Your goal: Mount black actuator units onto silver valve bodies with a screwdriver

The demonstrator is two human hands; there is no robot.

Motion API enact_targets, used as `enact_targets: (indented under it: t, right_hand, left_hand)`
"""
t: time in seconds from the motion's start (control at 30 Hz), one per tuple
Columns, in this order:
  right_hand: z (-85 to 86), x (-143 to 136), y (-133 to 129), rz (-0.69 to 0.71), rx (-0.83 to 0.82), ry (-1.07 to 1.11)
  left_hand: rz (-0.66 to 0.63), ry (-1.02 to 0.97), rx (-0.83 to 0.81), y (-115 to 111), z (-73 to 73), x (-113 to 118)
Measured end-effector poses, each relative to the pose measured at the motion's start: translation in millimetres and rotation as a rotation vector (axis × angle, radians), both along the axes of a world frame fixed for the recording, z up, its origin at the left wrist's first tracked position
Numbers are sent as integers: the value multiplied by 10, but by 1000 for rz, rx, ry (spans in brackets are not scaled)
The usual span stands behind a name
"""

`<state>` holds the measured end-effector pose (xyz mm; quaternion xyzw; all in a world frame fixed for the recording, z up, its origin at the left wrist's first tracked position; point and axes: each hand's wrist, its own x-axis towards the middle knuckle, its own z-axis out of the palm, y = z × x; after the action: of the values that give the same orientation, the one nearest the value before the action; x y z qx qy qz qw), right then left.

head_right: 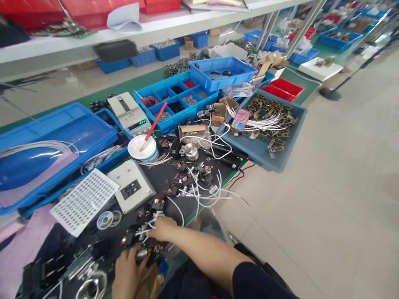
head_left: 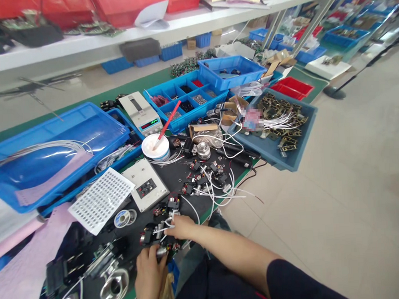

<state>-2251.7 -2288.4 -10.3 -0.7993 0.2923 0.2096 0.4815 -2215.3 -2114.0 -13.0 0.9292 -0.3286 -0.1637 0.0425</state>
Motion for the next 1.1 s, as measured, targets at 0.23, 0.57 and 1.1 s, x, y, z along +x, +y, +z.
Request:
enact_targets:
  t: [0.23, 0.57, 1.1]
  right_hand:
    - [-118, 41, 22, -56, 22, -98]
    - [-165, 28, 31, -68, 56, -118]
    - [-199, -480, -27, 4, -9, -237]
  left_hand:
    - [25, -46, -151, 43, -172, 41]
    - [-18, -95, -283, 106, -244, -35]
    - [32, -24, -298, -135, -163, -177]
